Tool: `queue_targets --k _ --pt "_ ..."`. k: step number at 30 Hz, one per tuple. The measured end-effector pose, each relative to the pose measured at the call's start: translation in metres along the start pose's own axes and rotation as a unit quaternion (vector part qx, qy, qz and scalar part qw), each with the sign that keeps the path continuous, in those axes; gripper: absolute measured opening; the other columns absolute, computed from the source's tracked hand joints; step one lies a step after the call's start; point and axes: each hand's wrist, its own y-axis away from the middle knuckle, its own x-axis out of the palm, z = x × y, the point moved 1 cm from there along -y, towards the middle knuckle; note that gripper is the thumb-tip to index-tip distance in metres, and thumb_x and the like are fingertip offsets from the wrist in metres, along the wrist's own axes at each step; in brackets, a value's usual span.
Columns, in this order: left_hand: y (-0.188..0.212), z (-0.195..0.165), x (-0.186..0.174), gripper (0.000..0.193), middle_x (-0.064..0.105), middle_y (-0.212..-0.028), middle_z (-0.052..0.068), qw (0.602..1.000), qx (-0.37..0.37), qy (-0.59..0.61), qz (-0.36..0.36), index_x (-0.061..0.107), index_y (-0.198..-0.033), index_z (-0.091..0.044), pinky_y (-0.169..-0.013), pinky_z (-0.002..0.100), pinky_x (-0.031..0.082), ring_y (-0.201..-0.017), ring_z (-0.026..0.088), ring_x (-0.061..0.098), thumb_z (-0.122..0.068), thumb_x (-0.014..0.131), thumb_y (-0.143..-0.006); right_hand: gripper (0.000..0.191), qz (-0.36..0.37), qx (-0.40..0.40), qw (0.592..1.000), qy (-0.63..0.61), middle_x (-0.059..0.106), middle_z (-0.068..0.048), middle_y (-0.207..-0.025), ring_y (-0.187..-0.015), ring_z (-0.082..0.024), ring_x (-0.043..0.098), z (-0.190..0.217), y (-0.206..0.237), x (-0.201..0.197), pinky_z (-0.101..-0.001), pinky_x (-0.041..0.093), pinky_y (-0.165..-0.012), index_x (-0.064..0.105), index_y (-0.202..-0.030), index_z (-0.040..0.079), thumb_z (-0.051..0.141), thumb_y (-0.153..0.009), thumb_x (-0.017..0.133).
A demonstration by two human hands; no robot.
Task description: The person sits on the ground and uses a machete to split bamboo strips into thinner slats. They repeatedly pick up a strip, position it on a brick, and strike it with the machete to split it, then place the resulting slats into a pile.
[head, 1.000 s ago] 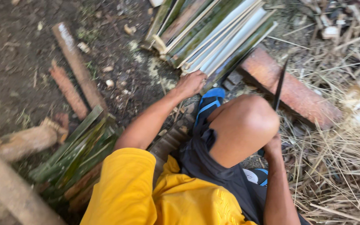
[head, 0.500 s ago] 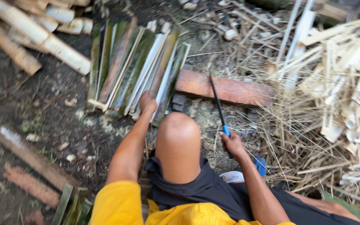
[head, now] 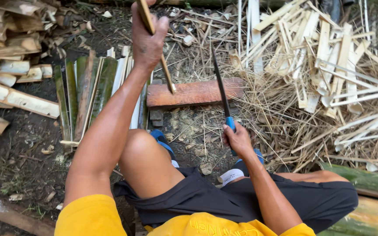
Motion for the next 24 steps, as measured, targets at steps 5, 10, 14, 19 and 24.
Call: queue_targets --k 5,10,14,19,24 --pt "0.026 -0.039 0.057 0.068 0.041 -0.102 0.007 0.985 0.091 0.001 0.145 0.023 -0.146 -0.021 -0.081 0.041 0.063 -0.094 0.019 0.053 -0.012 0.066 -0.094 0.027 -0.070 -0.110 0.990 0.048 0.066 -0.004 -0.076 -0.057 -0.011 0.059 0.066 0.047 -0.025 -0.0280 0.048 -0.049 0.056 -0.125 0.003 0.016 -0.102 0.059" --pt "0.080 -0.044 0.075 0.066 0.041 -0.118 0.017 0.942 0.192 -0.077 0.264 0.021 -0.140 -0.019 -0.097 0.043 0.062 -0.114 0.032 0.051 -0.012 0.070 -0.095 0.036 -0.041 -0.310 0.949 0.046 0.066 -0.004 -0.102 -0.081 -0.011 0.069 0.130 0.093 -0.025 -0.0275 0.060 -0.062 0.039 -0.140 0.002 0.007 -0.106 0.051" --pt "0.108 -0.053 0.072 0.068 0.062 -0.126 0.011 0.940 0.125 -0.045 0.313 0.033 -0.139 -0.023 -0.096 0.040 0.064 -0.112 0.027 0.069 -0.026 0.084 -0.095 0.047 -0.019 -0.294 0.954 0.063 0.064 -0.003 -0.088 -0.067 -0.009 0.064 0.163 0.116 -0.015 -0.0266 0.054 -0.054 0.033 -0.150 0.004 0.008 -0.107 0.051" --pt "0.115 -0.072 0.067 0.072 0.067 -0.125 0.009 0.939 0.150 -0.018 0.308 0.040 -0.143 -0.021 -0.086 0.036 0.065 -0.103 0.022 0.073 -0.025 0.087 -0.088 0.048 -0.027 -0.319 0.940 0.115 0.062 -0.002 -0.081 -0.062 -0.010 0.062 0.182 0.126 -0.005 -0.0275 0.052 -0.054 0.036 -0.150 0.002 0.009 -0.105 0.052" --pt "0.121 -0.083 0.067 0.070 0.073 -0.105 0.002 0.930 0.093 -0.009 0.355 0.044 -0.145 -0.020 -0.080 0.034 0.066 -0.090 0.016 0.077 -0.020 0.086 -0.089 0.042 -0.017 -0.308 0.946 0.095 0.061 -0.001 -0.079 -0.061 -0.009 0.061 0.188 0.124 -0.003 -0.0269 0.051 -0.052 0.041 -0.147 0.001 0.009 -0.106 0.051"
